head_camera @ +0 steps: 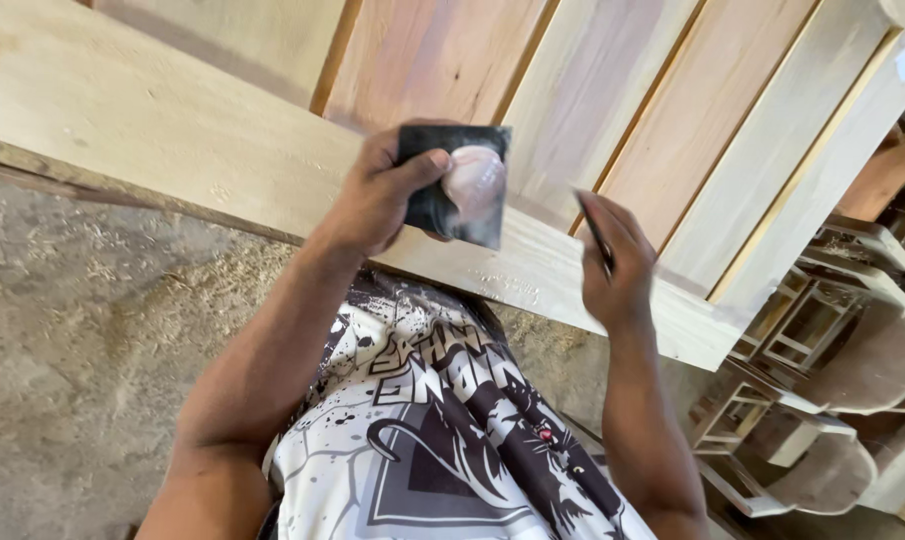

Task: The person scoops pink wood filler from a container onto a sanding block and spreads it into the gaps between wooden planks on a large panel. They repeatedly apply and smooth the filler across multiple sections of the panel using the sanding block.

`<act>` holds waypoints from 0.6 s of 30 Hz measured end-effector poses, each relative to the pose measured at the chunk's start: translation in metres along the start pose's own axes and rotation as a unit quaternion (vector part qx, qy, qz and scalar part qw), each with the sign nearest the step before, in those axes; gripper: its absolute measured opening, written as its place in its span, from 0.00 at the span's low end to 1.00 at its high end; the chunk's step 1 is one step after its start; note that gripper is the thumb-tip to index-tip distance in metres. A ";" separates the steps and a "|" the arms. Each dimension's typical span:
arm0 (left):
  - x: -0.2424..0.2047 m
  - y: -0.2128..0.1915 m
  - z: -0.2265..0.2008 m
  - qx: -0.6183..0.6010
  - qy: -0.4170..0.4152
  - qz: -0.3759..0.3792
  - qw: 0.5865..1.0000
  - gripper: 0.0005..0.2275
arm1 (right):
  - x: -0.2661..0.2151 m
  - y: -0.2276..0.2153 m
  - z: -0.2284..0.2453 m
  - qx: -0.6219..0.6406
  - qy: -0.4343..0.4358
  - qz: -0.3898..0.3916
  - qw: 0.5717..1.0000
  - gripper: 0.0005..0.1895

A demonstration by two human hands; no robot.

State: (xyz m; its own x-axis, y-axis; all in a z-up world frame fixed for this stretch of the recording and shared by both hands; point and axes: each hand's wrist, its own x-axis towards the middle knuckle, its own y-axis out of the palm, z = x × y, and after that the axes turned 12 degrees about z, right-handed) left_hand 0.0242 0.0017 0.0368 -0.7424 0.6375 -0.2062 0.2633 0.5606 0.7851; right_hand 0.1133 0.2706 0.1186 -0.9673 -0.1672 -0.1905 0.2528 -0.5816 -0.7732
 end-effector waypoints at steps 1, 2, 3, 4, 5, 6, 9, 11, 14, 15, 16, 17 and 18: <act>0.005 0.009 0.000 -0.026 -0.001 0.023 0.999 0.16 | -0.013 0.000 0.013 0.011 -0.061 -0.076 0.995 0.18; 0.008 0.021 0.001 -0.051 -0.003 0.045 0.998 0.16 | -0.024 0.005 0.026 0.021 -0.122 -0.150 0.981 0.17; 0.011 0.035 0.004 -0.078 -0.006 0.069 0.995 0.16 | -0.035 0.009 0.037 0.044 -0.177 -0.209 0.961 0.17; 0.015 0.051 0.007 -0.082 -0.006 0.093 0.992 0.16 | -0.043 0.013 0.046 0.066 -0.231 -0.265 0.934 0.16; 0.018 0.067 0.013 -0.088 -0.010 0.117 0.989 0.17 | -0.049 0.018 0.052 0.036 -0.244 -0.294 0.924 0.15; 0.021 0.081 0.017 -0.093 -0.015 0.142 0.985 0.17 | -0.051 0.021 0.053 0.006 -0.256 -0.322 0.911 0.14; 0.021 0.109 0.028 -0.077 0.019 0.205 0.976 0.18 | -0.055 0.026 0.049 -0.040 -0.238 -0.353 0.904 0.14; 0.023 0.117 0.034 -0.015 0.057 0.229 0.972 0.16 | -0.060 0.024 0.034 -0.065 -0.189 -0.361 0.911 0.14; 0.028 0.120 0.034 0.044 0.069 0.221 0.972 0.17 | -0.062 0.020 0.002 -0.093 -0.135 -0.343 0.925 0.16; 0.028 0.120 0.031 0.058 0.062 0.208 0.974 0.18 | -0.063 0.018 -0.009 -0.094 -0.141 -0.314 0.934 0.16; 0.028 0.121 0.029 0.033 0.034 0.205 0.978 0.18 | -0.064 0.014 -0.019 -0.094 -0.148 -0.285 0.942 0.17; 0.032 0.121 0.025 0.009 0.009 0.201 0.979 0.18 | -0.063 0.008 -0.030 -0.066 -0.151 -0.283 0.945 0.15; 0.036 0.122 0.021 -0.016 -0.015 0.197 0.980 0.19 | -0.062 -0.002 -0.039 -0.037 -0.154 -0.280 0.947 0.15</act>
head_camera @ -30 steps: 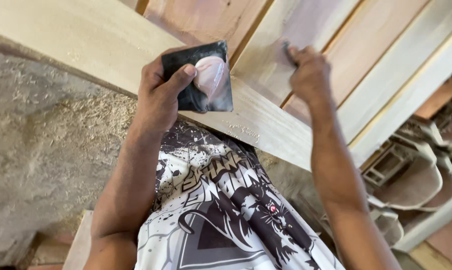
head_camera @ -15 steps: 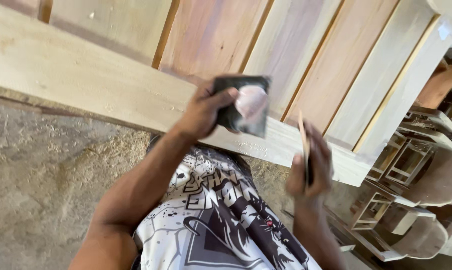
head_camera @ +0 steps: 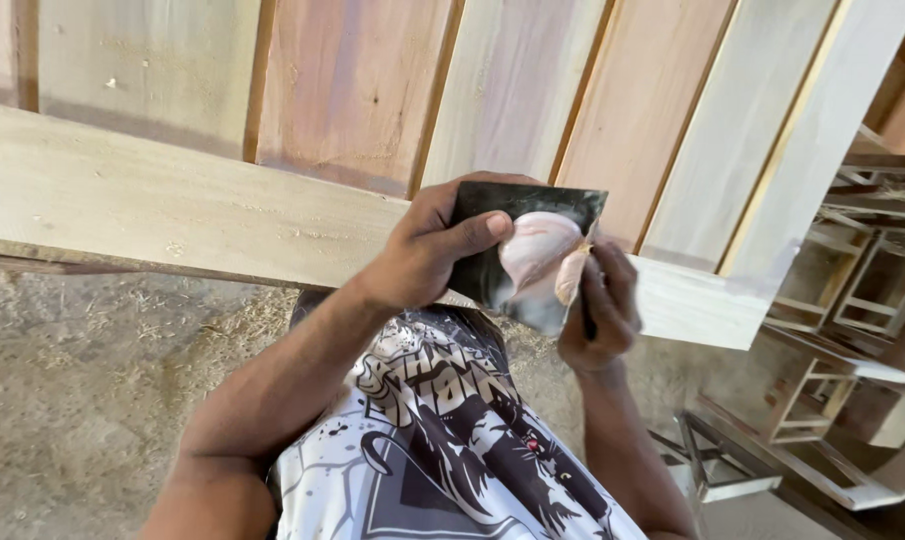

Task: The person scoops pink wood filler from a container onto a sanding block and spreads it into the gaps between wooden planks on a large panel. They repeatedly apply and smooth the filler across multiple sections of the panel using the sanding block.

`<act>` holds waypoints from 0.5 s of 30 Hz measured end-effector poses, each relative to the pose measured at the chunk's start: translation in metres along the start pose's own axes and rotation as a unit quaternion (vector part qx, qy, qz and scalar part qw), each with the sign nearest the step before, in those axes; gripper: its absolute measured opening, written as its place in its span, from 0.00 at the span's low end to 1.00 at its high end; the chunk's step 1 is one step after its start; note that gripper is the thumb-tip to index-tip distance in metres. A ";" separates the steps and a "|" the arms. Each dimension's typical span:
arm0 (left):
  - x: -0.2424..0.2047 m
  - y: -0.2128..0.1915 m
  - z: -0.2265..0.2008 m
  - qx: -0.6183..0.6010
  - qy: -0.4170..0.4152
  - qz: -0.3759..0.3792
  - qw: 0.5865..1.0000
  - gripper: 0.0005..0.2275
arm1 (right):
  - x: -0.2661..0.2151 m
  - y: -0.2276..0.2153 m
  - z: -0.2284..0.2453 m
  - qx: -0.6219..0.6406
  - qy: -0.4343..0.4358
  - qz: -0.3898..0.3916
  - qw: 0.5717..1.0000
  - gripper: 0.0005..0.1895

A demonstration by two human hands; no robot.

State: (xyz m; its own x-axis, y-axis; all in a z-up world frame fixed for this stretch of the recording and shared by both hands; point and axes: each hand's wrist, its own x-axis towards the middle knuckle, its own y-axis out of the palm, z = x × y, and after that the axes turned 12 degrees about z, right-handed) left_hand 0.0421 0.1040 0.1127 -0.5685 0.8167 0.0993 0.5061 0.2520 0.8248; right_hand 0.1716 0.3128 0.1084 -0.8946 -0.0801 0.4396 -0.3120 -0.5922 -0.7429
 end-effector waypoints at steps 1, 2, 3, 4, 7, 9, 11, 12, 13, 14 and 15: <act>0.005 -0.001 -0.003 0.010 -0.015 0.009 1.000 0.19 | 0.004 -0.011 -0.008 0.028 0.006 0.001 1.000 0.16; 0.011 -0.005 -0.008 0.020 -0.030 0.018 0.999 0.18 | 0.010 -0.023 -0.015 0.059 -0.015 0.007 0.998 0.16; 0.012 -0.008 -0.012 0.026 -0.048 0.022 0.998 0.18 | 0.016 -0.034 -0.014 0.093 -0.032 0.017 0.995 0.18; 0.014 -0.013 -0.016 0.027 -0.060 0.020 0.998 0.18 | 0.024 -0.045 -0.013 0.063 -0.059 0.066 0.994 0.19; 0.016 -0.023 -0.028 0.066 -0.103 0.010 0.992 0.16 | 0.054 -0.072 -0.005 -0.022 -0.129 0.191 0.973 0.21; 0.017 -0.028 -0.034 0.136 -0.149 -0.006 0.979 0.16 | 0.069 -0.074 0.002 -0.066 -0.146 0.253 0.954 0.21; 0.020 -0.034 -0.035 0.247 -0.029 0.050 0.967 0.12 | 0.076 -0.066 0.006 -0.117 -0.131 0.299 0.938 0.20; 0.022 -0.040 -0.037 0.294 0.032 0.084 0.951 0.10 | 0.080 -0.055 0.003 -0.143 -0.122 0.324 0.927 0.20; 0.026 -0.048 -0.040 0.310 0.003 0.054 0.949 0.11 | 0.084 -0.049 0.002 -0.137 -0.099 0.335 0.927 0.20; 0.029 -0.057 -0.044 0.325 -0.026 0.024 0.945 0.12 | 0.087 -0.038 0.000 -0.131 -0.075 0.346 0.926 0.20; 0.032 -0.068 -0.050 0.340 -0.058 -0.003 0.939 0.13 | 0.088 -0.026 -0.001 -0.124 -0.051 0.355 0.925 0.20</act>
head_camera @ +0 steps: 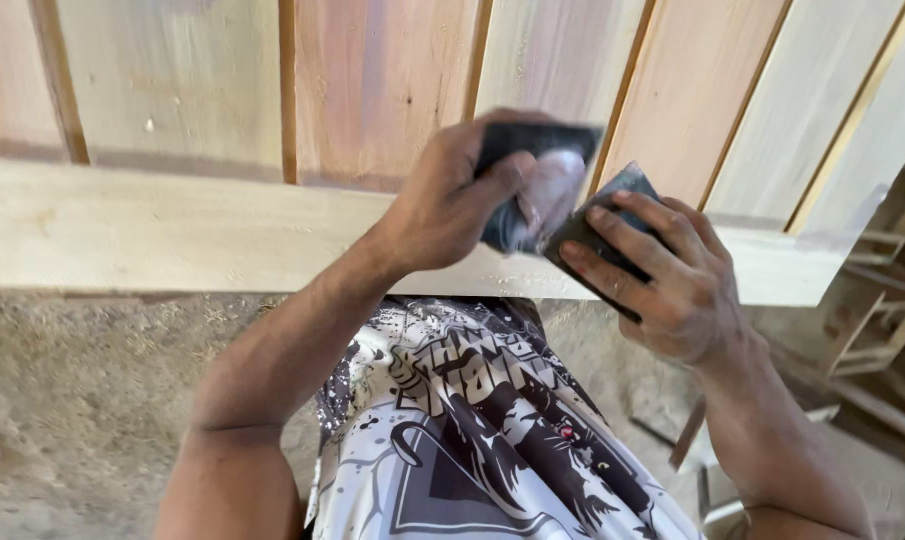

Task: The person scoops pink wood filler from a container onto a sanding block and spreads it into the gaps between wooden planks on a large panel. They repeatedly apply and smooth the filler across multiple sections of the panel using the sanding block.

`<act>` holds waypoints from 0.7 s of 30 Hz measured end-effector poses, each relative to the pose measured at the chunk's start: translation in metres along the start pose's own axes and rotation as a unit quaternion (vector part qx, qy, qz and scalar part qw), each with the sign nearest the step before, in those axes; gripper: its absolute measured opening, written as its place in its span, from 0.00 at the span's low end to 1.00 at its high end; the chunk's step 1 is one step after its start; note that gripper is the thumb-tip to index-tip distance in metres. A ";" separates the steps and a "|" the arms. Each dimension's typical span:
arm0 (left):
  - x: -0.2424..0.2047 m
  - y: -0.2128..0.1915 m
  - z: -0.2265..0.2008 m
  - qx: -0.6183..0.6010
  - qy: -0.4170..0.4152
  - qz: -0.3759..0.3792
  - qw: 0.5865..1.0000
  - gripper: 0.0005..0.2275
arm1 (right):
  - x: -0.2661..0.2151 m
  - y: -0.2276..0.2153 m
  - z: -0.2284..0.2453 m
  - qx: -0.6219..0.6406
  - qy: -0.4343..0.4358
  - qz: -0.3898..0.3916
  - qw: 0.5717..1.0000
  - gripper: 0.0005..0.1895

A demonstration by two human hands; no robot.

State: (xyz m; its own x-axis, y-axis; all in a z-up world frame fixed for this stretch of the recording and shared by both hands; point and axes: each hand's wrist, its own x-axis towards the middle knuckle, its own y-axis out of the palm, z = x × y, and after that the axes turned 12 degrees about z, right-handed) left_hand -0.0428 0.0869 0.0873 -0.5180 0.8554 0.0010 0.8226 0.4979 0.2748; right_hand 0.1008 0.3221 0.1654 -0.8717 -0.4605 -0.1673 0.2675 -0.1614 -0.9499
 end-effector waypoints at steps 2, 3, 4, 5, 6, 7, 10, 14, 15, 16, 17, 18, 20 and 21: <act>0.012 -0.036 0.007 -0.047 0.003 -0.101 0.994 0.12 | 0.016 0.023 0.005 0.164 0.119 0.035 0.979 0.22; 0.011 -0.059 0.009 -0.130 0.023 -0.143 0.981 0.12 | 0.023 0.036 0.010 0.245 0.179 0.050 0.951 0.22; 0.011 -0.089 0.010 -0.208 0.047 -0.185 0.959 0.13 | 0.035 0.053 0.015 0.448 0.229 -0.055 0.863 0.22; 0.005 -0.115 0.010 -0.209 0.068 -0.198 0.955 0.14 | 0.047 0.072 0.019 0.620 0.263 -0.163 0.721 0.23; -0.001 -0.133 0.012 -0.215 0.087 -0.221 0.947 0.15 | 0.053 0.087 0.019 0.753 0.281 -0.255 0.538 0.25; -0.005 -0.150 0.016 -0.226 0.068 -0.208 0.949 0.15 | 0.060 0.105 0.019 0.758 0.381 -0.292 0.443 0.25; -0.025 -0.192 0.027 -0.217 0.013 -0.194 0.957 0.14 | 0.070 0.145 0.023 0.717 0.564 -0.345 0.221 0.23; -0.024 -0.219 0.044 -0.199 -0.032 -0.166 0.965 0.13 | 0.080 0.163 0.017 0.694 0.610 -0.334 0.187 0.21; -0.025 -0.223 0.046 -0.216 -0.036 -0.156 0.963 0.14 | 0.080 0.159 0.022 0.686 0.623 -0.328 0.184 0.20; -0.023 -0.229 0.048 -0.229 -0.034 -0.155 0.961 0.14 | 0.087 0.155 0.017 0.674 0.641 -0.320 0.180 0.20; -0.023 -0.233 0.048 -0.240 -0.034 -0.154 0.958 0.14 | 0.095 0.149 0.013 0.662 0.659 -0.311 0.176 0.20; -0.024 -0.239 0.048 -0.249 -0.039 -0.153 0.956 0.15 | 0.106 0.147 0.010 0.650 0.676 -0.303 0.171 0.20; -0.029 -0.248 0.050 -0.266 -0.054 -0.151 0.950 0.15 | 0.128 0.139 0.002 0.619 0.718 -0.265 0.177 0.20; -0.031 -0.250 0.053 -0.274 -0.065 -0.151 0.948 0.16 | 0.138 0.135 -0.005 0.603 0.737 -0.245 0.180 0.21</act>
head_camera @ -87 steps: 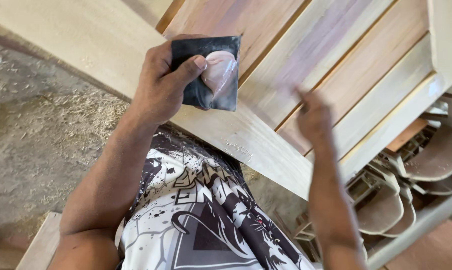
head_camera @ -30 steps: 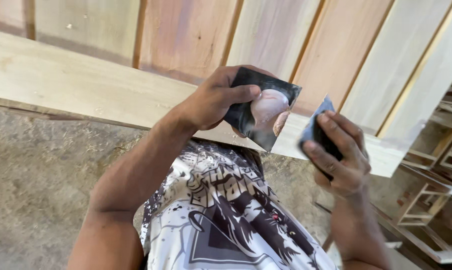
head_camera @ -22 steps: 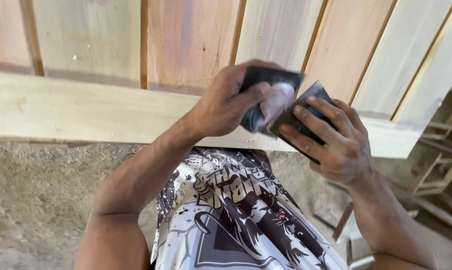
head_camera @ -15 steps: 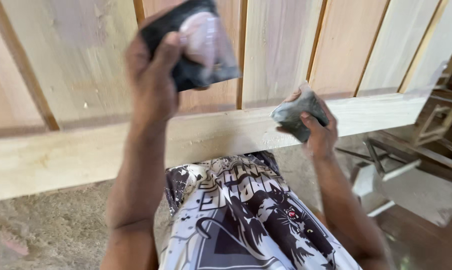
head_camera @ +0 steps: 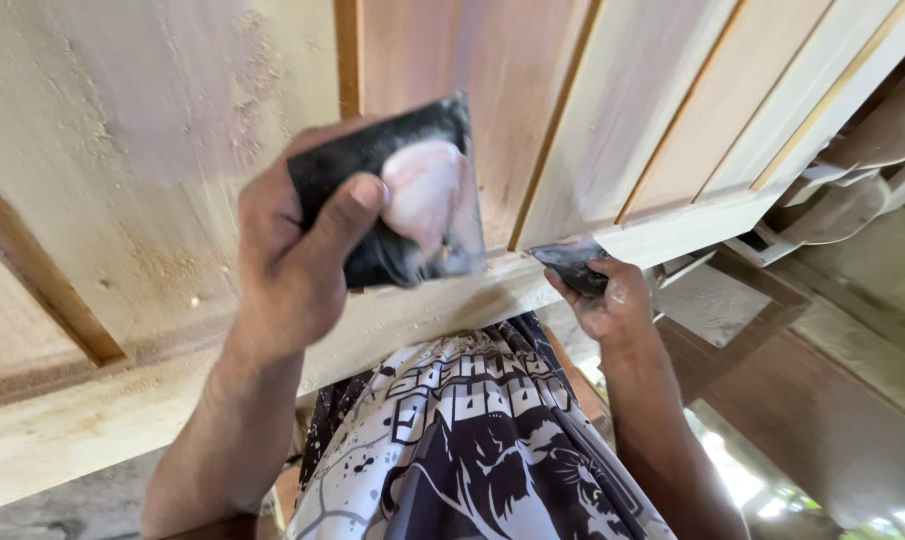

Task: The person scoops pink wood filler from a container onto a sanding block and spreads it into the gaps between wooden planks on a large panel. They repeatedly apply and smooth the filler across multiple sections of the panel using the sanding block.

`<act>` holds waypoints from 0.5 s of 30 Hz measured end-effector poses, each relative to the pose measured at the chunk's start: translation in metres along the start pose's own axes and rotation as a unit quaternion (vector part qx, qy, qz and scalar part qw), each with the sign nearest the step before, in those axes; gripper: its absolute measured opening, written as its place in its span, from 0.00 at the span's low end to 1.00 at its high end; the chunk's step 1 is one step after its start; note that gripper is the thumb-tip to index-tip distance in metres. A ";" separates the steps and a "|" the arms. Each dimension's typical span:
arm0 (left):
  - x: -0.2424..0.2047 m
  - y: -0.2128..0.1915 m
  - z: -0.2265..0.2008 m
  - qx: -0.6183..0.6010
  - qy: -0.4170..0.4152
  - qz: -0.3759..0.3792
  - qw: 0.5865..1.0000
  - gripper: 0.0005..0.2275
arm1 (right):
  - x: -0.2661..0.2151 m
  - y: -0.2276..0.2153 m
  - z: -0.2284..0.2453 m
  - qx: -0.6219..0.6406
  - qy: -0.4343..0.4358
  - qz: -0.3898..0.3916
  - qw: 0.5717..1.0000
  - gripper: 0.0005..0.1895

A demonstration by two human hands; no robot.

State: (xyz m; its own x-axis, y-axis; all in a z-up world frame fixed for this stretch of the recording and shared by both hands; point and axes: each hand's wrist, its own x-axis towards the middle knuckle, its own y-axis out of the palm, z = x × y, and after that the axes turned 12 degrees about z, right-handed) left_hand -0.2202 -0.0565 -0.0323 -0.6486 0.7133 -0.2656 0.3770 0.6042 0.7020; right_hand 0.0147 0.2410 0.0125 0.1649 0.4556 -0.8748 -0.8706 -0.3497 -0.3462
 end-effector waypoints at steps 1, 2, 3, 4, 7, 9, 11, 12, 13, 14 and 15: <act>-0.003 -0.003 0.001 0.005 0.002 0.002 1.000 0.15 | -0.001 0.009 0.004 -0.025 0.011 -0.030 0.999 0.19; -0.004 -0.006 0.003 0.010 0.004 0.003 1.000 0.14 | 0.001 0.019 0.009 -0.050 0.022 -0.060 0.997 0.18; -0.005 -0.010 0.005 0.008 0.004 0.007 1.000 0.13 | 0.006 0.029 0.013 -0.072 0.033 -0.089 0.993 0.18; -0.005 -0.013 0.005 0.006 0.003 0.010 1.000 0.13 | 0.010 0.038 0.015 -0.080 0.036 -0.095 0.992 0.16; 0.000 -0.016 0.001 -0.014 0.002 0.012 1.000 0.12 | 0.017 0.062 0.030 -0.100 0.049 -0.101 0.989 0.12; 0.001 -0.020 -0.005 -0.012 0.004 0.007 1.000 0.12 | 0.017 0.077 0.037 -0.106 0.070 -0.098 0.987 0.12; 0.000 -0.024 -0.009 -0.009 0.012 0.000 1.000 0.12 | 0.014 0.089 0.044 -0.143 0.056 -0.109 0.982 0.11; -0.002 -0.023 -0.010 -0.012 0.013 -0.007 1.000 0.12 | 0.012 0.094 0.049 -0.162 0.050 -0.112 0.979 0.11; -0.005 -0.024 -0.010 -0.013 0.013 -0.009 1.000 0.12 | 0.010 0.098 0.051 -0.155 0.040 -0.110 0.981 0.09; -0.007 -0.022 -0.011 -0.018 0.009 -0.012 1.000 0.12 | 0.011 0.101 0.055 -0.148 0.030 -0.109 0.983 0.07; -0.006 -0.021 -0.011 -0.016 0.011 -0.006 1.000 0.13 | 0.012 0.104 0.062 -0.133 0.012 -0.109 0.985 0.06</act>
State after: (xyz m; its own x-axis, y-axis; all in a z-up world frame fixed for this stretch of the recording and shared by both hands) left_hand -0.2317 -0.0770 -0.0385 -0.6671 0.6978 -0.2607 0.3473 0.6009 0.7199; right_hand -0.1028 0.2610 -0.0127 0.3472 0.5255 -0.7767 -0.6612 -0.4502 -0.6002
